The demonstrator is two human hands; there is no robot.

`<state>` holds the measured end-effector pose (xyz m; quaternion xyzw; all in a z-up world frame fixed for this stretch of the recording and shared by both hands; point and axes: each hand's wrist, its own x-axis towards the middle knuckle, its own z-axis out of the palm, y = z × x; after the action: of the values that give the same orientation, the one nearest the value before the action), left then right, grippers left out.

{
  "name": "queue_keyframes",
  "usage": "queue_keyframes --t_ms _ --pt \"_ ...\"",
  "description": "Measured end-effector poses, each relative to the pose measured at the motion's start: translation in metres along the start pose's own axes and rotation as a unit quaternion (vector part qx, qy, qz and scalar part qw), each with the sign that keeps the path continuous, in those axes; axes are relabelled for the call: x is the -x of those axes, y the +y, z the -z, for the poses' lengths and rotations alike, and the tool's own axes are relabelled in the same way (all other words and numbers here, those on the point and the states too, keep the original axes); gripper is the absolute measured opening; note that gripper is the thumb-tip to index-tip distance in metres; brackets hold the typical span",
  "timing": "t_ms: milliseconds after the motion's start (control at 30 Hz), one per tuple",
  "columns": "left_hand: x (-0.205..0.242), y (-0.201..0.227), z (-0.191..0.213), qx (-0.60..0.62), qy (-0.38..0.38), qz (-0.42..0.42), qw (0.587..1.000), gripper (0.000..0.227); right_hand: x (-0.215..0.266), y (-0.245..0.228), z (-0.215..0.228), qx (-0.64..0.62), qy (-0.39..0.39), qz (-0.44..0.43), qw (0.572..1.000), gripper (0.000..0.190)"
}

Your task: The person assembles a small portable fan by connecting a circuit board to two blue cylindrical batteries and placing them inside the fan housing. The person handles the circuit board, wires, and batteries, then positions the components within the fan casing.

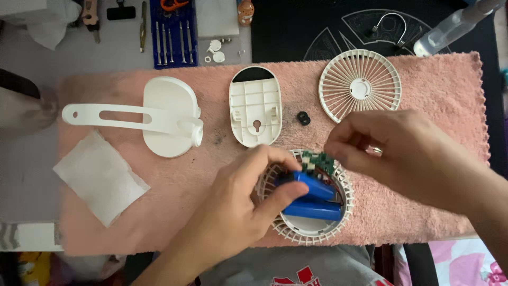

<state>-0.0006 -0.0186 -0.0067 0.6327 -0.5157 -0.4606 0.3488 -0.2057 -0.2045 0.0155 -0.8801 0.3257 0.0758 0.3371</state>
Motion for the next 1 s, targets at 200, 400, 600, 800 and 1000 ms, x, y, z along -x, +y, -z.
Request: queue_keyframes --t_ms 200,400,600,800,1000 --pt "-0.015 0.011 -0.006 0.113 0.068 0.065 0.989 0.057 0.005 -0.006 0.000 -0.078 -0.020 -0.228 0.970 0.027" --pt "-0.032 0.001 -0.014 0.272 0.166 0.067 0.946 0.060 0.058 -0.004 -0.031 -0.019 0.186 0.011 0.982 0.009" --pt "-0.041 0.001 -0.013 0.294 0.188 0.100 0.932 0.053 0.077 -0.008 -0.079 0.083 0.221 0.220 0.946 0.060" --pt "-0.041 -0.007 -0.034 0.336 0.200 0.070 0.918 0.060 0.066 -0.012 -0.087 0.117 0.230 0.273 0.927 0.046" --pt "-0.025 -0.005 -0.060 0.244 0.284 -0.069 0.925 0.052 0.070 -0.005 -0.102 0.278 0.222 0.250 0.900 0.043"
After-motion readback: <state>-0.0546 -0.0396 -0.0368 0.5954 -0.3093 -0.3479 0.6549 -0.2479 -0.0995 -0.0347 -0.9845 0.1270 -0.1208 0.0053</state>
